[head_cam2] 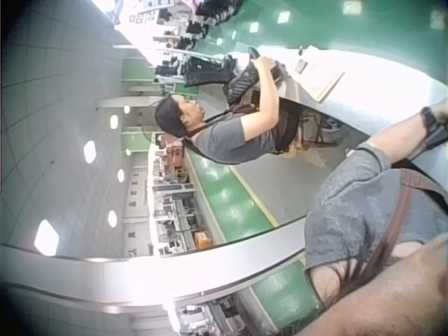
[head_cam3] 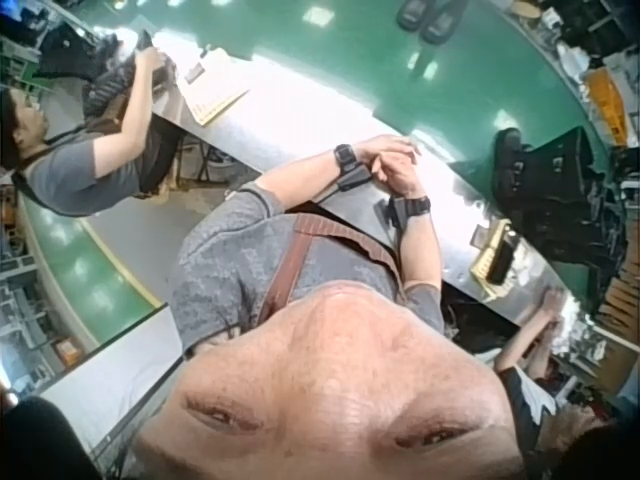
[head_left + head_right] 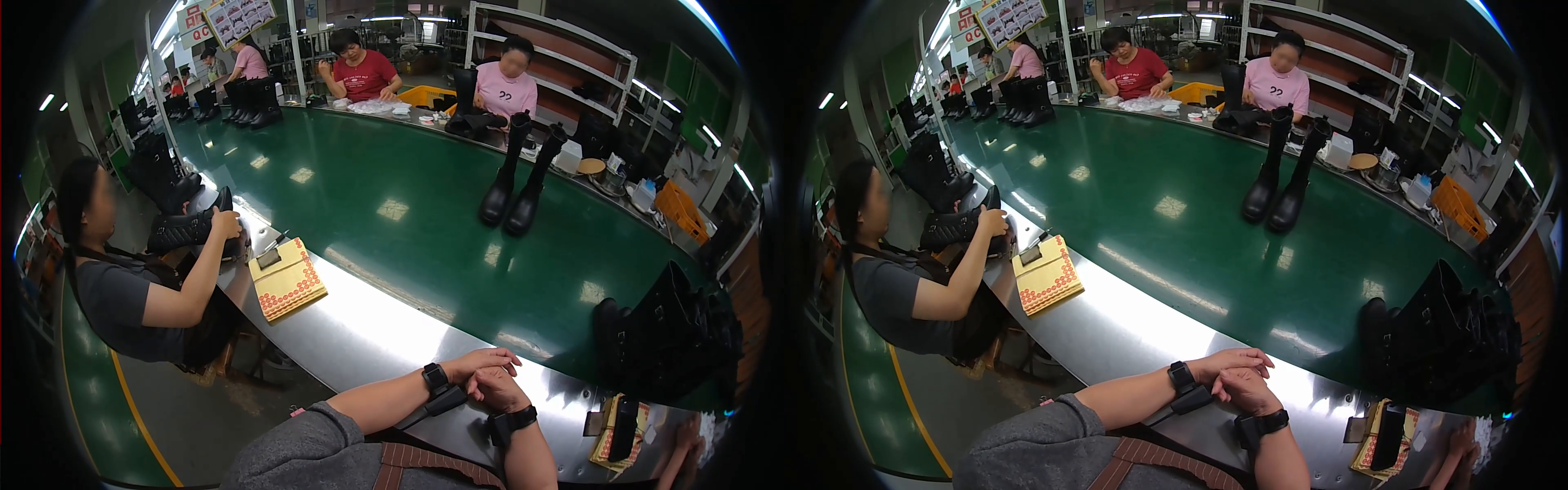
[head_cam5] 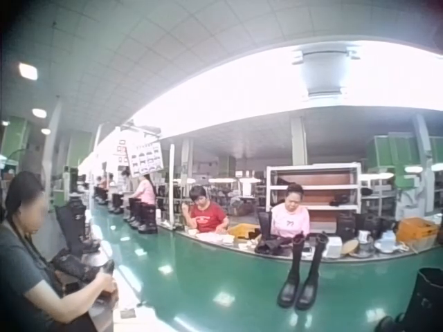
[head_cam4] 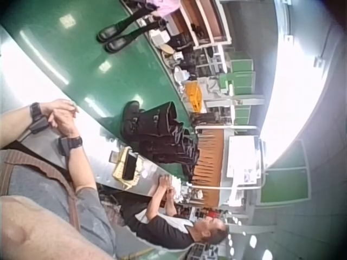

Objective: Inspecting and cleaning black leather boots at a quality control station in a factory.

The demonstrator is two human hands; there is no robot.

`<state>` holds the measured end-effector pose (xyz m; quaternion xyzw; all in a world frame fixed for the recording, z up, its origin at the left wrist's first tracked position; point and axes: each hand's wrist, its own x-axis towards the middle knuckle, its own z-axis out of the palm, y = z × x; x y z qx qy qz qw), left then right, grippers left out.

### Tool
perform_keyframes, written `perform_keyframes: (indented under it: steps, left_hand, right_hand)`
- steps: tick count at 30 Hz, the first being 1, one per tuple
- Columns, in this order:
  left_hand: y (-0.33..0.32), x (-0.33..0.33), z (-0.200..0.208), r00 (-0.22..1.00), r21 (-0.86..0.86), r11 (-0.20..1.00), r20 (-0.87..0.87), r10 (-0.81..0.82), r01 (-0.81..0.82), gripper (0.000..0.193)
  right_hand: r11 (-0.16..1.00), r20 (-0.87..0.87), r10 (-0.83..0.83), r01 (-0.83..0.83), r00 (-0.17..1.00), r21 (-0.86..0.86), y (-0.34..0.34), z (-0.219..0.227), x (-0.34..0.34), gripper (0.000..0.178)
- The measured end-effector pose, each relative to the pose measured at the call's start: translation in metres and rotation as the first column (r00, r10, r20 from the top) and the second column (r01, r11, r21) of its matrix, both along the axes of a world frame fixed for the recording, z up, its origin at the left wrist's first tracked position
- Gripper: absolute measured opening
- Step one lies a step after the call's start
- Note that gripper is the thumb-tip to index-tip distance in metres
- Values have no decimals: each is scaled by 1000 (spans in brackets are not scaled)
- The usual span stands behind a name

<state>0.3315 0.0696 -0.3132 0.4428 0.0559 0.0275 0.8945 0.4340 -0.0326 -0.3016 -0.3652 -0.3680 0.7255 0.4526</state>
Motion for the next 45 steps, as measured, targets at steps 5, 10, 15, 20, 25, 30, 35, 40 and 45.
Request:
perform_keyframes:
  steps: [5,10,15,20,25,30,35,40,45]
  left_hand:
    - [-1,-1,4,1000,23,1000,-4,6,-6,31]
    - [-1,0,5,1000,32,999,-5,13,-13,31]
    - [1,2,1,1000,27,1000,-2,16,-16,31]
    - [0,0,3,1000,20,1000,10,14,-14,31]
    - [-5,-6,5,1000,14,1000,9,20,-20,32]
    - [-5,8,13,998,77,996,-45,-41,44,33]
    - [7,-6,17,990,91,995,-132,48,-36,34]
    - [5,7,29,993,106,994,-119,15,-2,33]
    - [4,4,7,998,-9,999,-51,47,-48,30]
  right_hand:
    - [1000,-2,3,-3,1000,14,0,-4,1,43]
    - [1000,15,-2,2,1000,8,0,-4,1,44]
    - [1000,-4,0,0,1000,2,0,1,1,43]
    - [1000,2,10,-10,1000,6,0,-2,1,44]
    - [999,-13,23,-23,1000,31,-2,-4,-2,42]
    - [997,34,-77,78,996,-28,-9,8,1,39]
    - [999,31,24,-25,999,29,9,11,-12,39]
    - [995,-28,-43,45,999,87,4,20,-7,37]
    - [881,669,-297,-76,681,468,-30,91,1,27]
